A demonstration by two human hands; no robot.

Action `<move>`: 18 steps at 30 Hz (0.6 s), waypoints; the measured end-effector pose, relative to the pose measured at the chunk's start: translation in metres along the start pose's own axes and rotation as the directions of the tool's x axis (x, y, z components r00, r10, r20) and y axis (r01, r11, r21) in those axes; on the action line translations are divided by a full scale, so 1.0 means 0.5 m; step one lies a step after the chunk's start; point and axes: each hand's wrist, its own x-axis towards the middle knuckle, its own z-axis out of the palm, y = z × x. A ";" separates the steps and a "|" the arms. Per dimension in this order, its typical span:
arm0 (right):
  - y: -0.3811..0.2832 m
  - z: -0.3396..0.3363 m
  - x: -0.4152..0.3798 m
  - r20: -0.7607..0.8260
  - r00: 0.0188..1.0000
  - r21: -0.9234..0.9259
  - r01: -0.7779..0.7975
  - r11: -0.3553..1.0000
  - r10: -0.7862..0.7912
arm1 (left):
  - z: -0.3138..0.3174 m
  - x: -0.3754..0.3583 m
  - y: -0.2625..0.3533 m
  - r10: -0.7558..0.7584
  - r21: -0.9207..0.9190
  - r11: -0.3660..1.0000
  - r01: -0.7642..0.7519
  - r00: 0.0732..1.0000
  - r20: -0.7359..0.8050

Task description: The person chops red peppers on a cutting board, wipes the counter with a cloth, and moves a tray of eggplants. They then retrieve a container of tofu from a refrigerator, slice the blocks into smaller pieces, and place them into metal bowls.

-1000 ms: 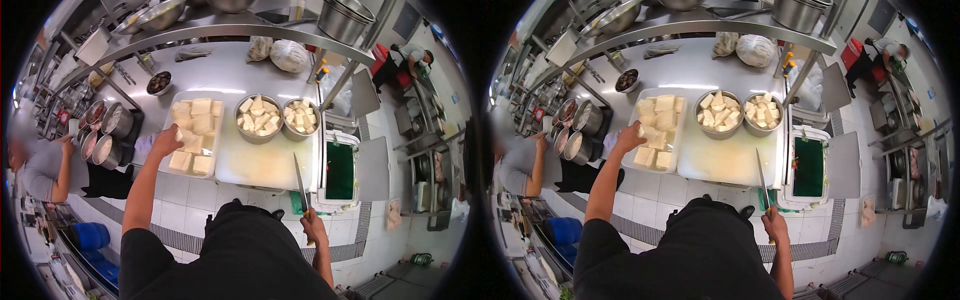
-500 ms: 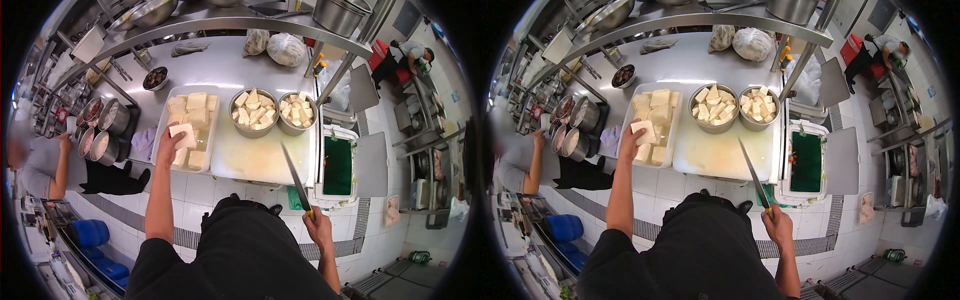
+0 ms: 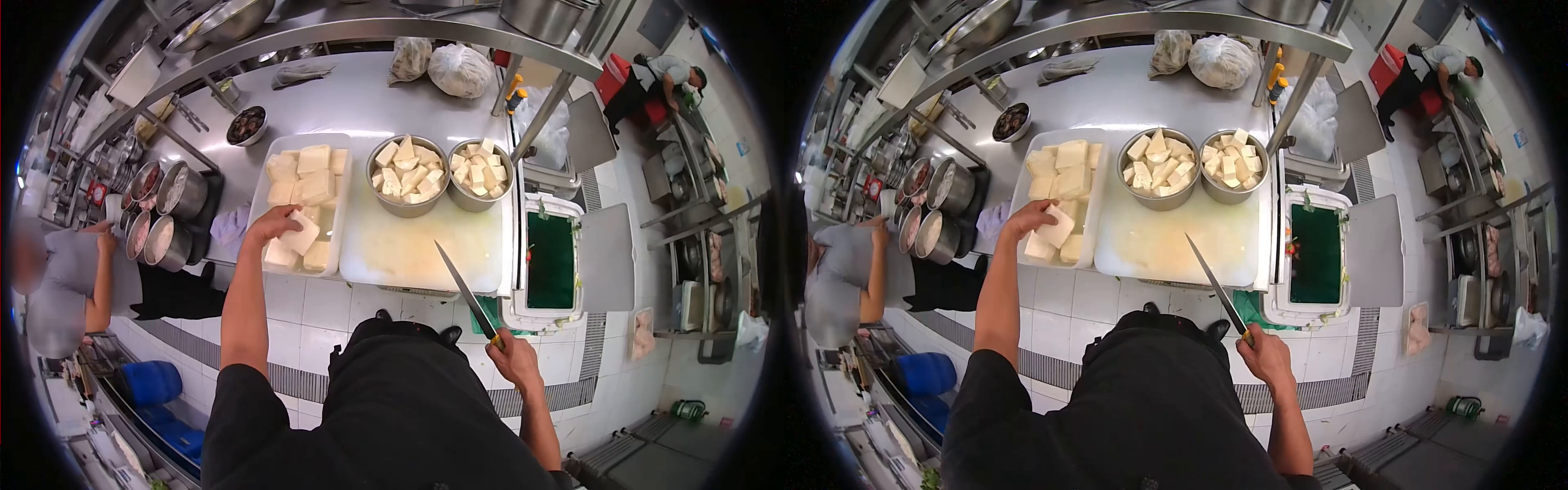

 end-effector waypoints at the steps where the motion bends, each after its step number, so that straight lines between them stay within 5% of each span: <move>1: 0.006 0.005 -0.002 -0.010 1.000 -0.008 -0.006 1.000 0.006 | 0.003 0.018 -0.003 0.000 0.011 1.000 0.000 1.000 0.010; 2: 0.007 0.008 -0.004 -0.011 1.000 0.003 -0.018 1.000 0.018 | 0.010 0.039 -0.007 0.256 0.354 0.923 -0.151 0.928 -0.271; 3: 0.006 0.011 -0.007 -0.001 0.998 0.027 -0.064 0.998 0.064 | 0.013 0.059 -0.012 0.556 0.677 0.717 -0.167 0.723 -0.411; 6: 0.003 0.025 -0.016 0.009 0.992 0.088 -0.126 0.988 0.125 | 0.136 0.050 0.187 0.528 0.208 0.846 -0.491 0.721 -0.448; 10: 0.006 0.039 -0.016 -0.022 0.995 0.156 -0.091 0.984 0.095 | 0.261 0.097 0.368 0.572 0.512 0.768 -0.385 0.771 -0.279; 12: 0.016 0.044 -0.015 -0.031 0.995 0.167 -0.089 0.982 0.095 | 0.285 0.148 0.403 0.348 0.777 0.626 -0.066 0.915 -0.202; 18: 0.056 0.054 -0.019 -0.041 0.987 0.226 -0.144 0.963 0.157 | 0.317 0.135 0.448 0.344 0.844 0.537 -0.002 0.914 -0.217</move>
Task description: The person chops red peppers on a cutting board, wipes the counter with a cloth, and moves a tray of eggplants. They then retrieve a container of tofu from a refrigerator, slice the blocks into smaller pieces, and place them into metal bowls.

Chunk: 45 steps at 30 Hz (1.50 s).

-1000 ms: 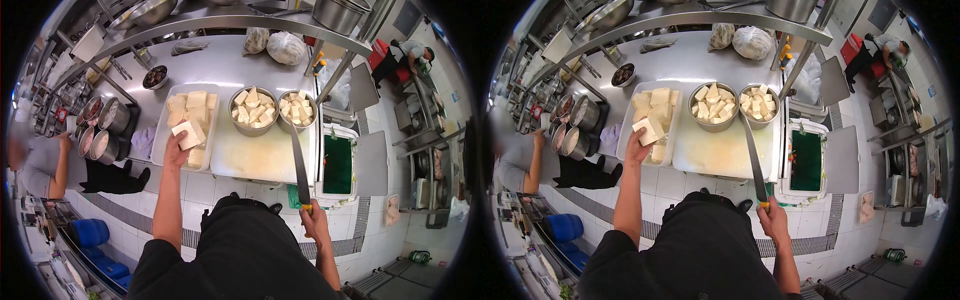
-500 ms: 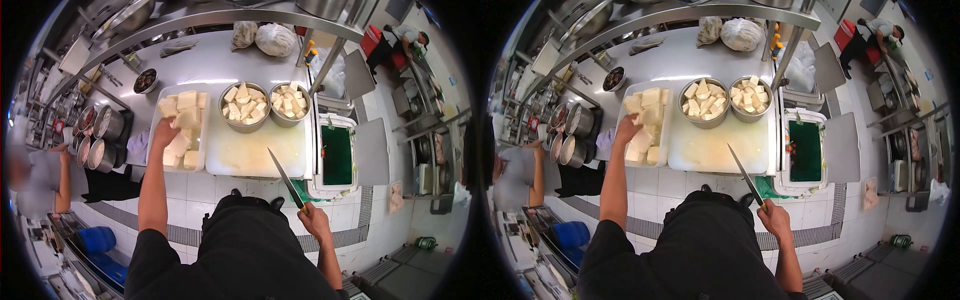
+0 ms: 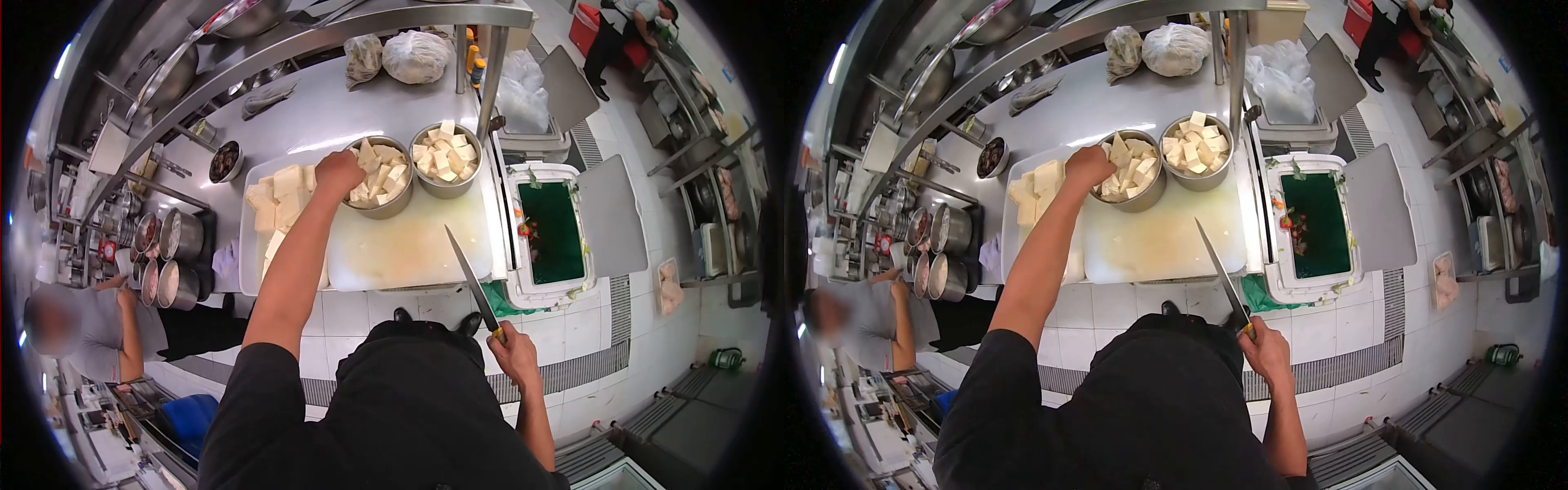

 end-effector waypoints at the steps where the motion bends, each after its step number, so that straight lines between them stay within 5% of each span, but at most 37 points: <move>1: 0.007 0.000 0.001 -0.014 1.000 0.010 0.000 1.000 0.000 | 0.007 0.005 -0.002 0.003 0.007 1.000 -0.003 1.000 0.000; 7: 0.027 -0.012 0.012 -0.016 1.000 0.001 0.013 1.000 -0.013 | 0.033 0.025 -0.024 -0.007 -0.064 0.998 0.014 0.994 0.109; 12: 0.031 -0.028 0.021 -0.044 0.998 0.017 0.053 0.998 -0.052 | 0.044 0.040 -0.040 0.025 -0.305 0.952 0.029 0.985 0.171; 22: 0.045 -0.032 0.027 -0.039 0.999 0.003 0.033 0.999 -0.033 | 0.031 0.010 -0.020 0.177 -0.106 0.983 -0.153 0.940 0.291; 24: 0.048 -0.033 0.024 -0.015 1.000 0.043 0.004 0.999 -0.003 | 0.030 0.024 -0.051 0.224 -0.406 0.910 -0.081 0.921 0.319; 29: 0.061 -0.025 0.016 -0.082 0.997 0.071 0.012 0.997 -0.006 | -0.034 0.013 -0.070 0.242 -0.673 0.739 0.039 0.917 0.319; 36: 0.066 -0.026 0.007 -0.091 0.996 0.063 0.005 0.998 0.001 | -0.187 -0.065 0.156 0.480 -0.844 0.512 -0.160 0.868 0.126; 38: 0.065 -0.028 0.007 -0.079 0.997 0.048 0.005 0.999 -0.002 | -0.215 -0.090 0.233 0.565 -0.924 0.315 -0.216 0.825 -0.001; 42: 0.071 -0.035 -0.002 -0.040 0.998 0.032 -0.040 0.999 0.042 | -0.198 0.003 0.178 0.439 -0.757 0.577 -0.306 0.898 -0.029; 44: 0.079 -0.029 -0.003 -0.046 0.997 0.031 -0.063 0.998 0.064 | -0.123 0.056 0.137 0.286 -0.389 0.897 -0.210 0.946 0.150; 45: 0.083 -0.025 -0.004 -0.044 0.995 0.024 -0.086 0.996 0.087 | -0.092 0.045 0.132 0.278 -0.323 0.920 -0.221 0.950 0.142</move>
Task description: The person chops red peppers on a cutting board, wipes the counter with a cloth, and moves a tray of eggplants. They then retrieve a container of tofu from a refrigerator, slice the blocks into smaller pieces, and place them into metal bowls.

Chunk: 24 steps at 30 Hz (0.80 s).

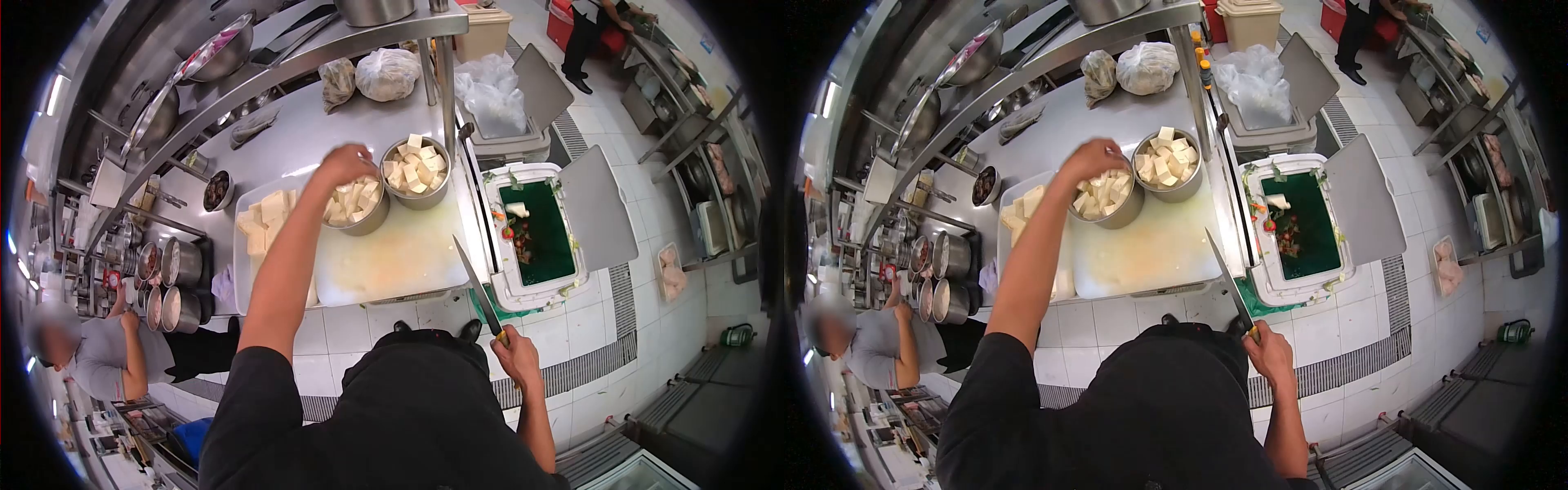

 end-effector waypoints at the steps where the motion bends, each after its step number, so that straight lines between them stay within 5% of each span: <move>1: 0.003 0.004 0.000 -0.003 1.000 0.000 0.001 1.000 -0.001 | 0.034 -0.020 -0.008 -0.007 0.069 0.998 0.007 1.000 -0.010; 11: -0.010 -0.002 0.002 -0.006 0.999 0.003 0.054 0.999 -0.054 | 0.097 -0.047 -0.068 -0.057 0.066 0.996 0.061 0.997 -0.055; 15: -0.021 -0.008 0.002 -0.010 0.997 0.018 0.072 0.997 -0.072 | 0.113 -0.037 -0.087 0.003 0.122 0.992 0.023 0.979 -0.203; 17: -0.023 -0.009 0.001 -0.010 0.997 0.015 0.078 0.997 -0.078 | 0.092 -0.032 -0.118 -0.093 -0.245 0.966 0.078 0.994 -0.053; 18: -0.025 -0.008 0.001 -0.008 0.997 0.015 0.083 0.996 -0.083 | 0.082 -0.038 -0.134 -0.093 -0.245 0.967 0.077 0.994 -0.056; 20: -0.027 -0.009 -0.001 -0.002 0.998 0.015 0.068 0.998 -0.068 | 0.061 -0.053 -0.167 -0.107 -0.568 0.821 0.055 0.992 -0.059; 24: -0.024 -0.003 -0.001 -0.002 0.998 0.012 0.065 0.998 -0.065 | 0.022 -0.075 -0.235 -0.137 -0.673 0.734 0.095 0.991 -0.010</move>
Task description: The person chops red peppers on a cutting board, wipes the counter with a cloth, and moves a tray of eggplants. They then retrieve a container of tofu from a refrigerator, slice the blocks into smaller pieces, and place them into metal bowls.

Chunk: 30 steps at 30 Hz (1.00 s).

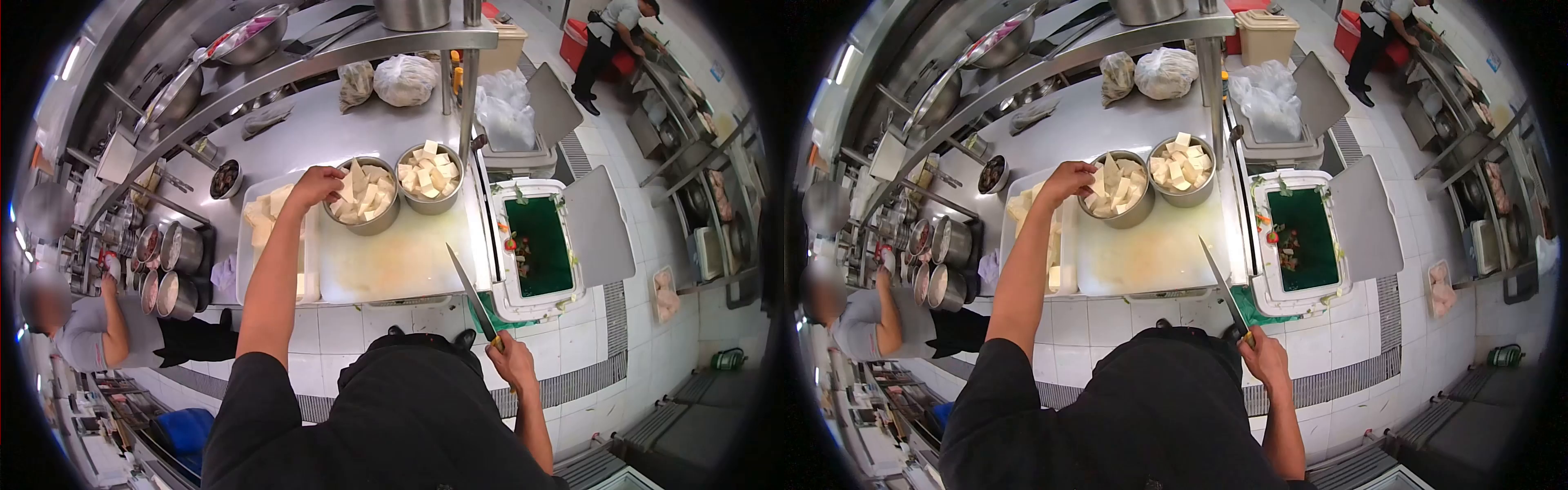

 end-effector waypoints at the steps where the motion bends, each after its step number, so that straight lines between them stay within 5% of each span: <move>1: 0.000 0.002 0.001 0.003 1.000 -0.006 0.006 1.000 -0.006 | -0.011 -0.004 -0.004 -0.001 -0.006 1.000 0.001 1.000 -0.007; 5: -0.005 0.003 0.009 0.011 1.000 -0.038 0.029 0.999 -0.028 | -0.100 0.021 -0.033 0.228 0.154 0.966 -0.206 0.963 -0.141; 8: -0.006 0.004 0.013 0.008 1.000 -0.055 0.025 0.998 -0.024 | -0.190 -0.017 -0.035 0.256 0.168 0.962 -0.216 0.926 -0.277; 11: -0.002 0.005 0.013 0.012 1.000 -0.079 0.018 0.997 -0.017 | -0.259 -0.059 -0.050 0.176 0.105 0.983 -0.149 0.924 -0.339; 15: -0.008 0.016 0.017 0.016 1.000 -0.076 0.017 0.997 -0.015 | -0.345 -0.114 -0.168 -0.004 0.240 0.962 0.129 0.886 -0.463; 17: -0.017 0.019 0.018 0.024 0.999 -0.081 0.034 0.996 -0.032 | -0.427 -0.085 -0.327 -0.024 0.484 0.869 0.100 0.987 -0.160; 19: -0.028 0.018 0.023 0.057 0.998 -0.102 0.014 0.995 -0.009 | -0.352 -0.149 -0.310 -0.404 0.314 0.820 0.478 0.873 -0.275; 22: -0.045 0.018 0.026 0.058 0.997 -0.106 0.049 0.993 -0.043 | -0.276 -0.221 -0.332 -0.387 0.387 0.815 0.430 0.903 -0.189; 24: -0.051 0.020 0.031 0.063 0.996 -0.126 0.066 0.990 -0.059 | -0.232 -0.249 -0.357 -0.269 0.279 0.908 0.313 0.945 -0.186; 30: -0.065 0.025 0.046 0.096 0.991 -0.148 0.104 0.983 -0.090 | -0.207 -0.256 -0.369 -0.244 0.329 0.894 0.305 0.946 -0.214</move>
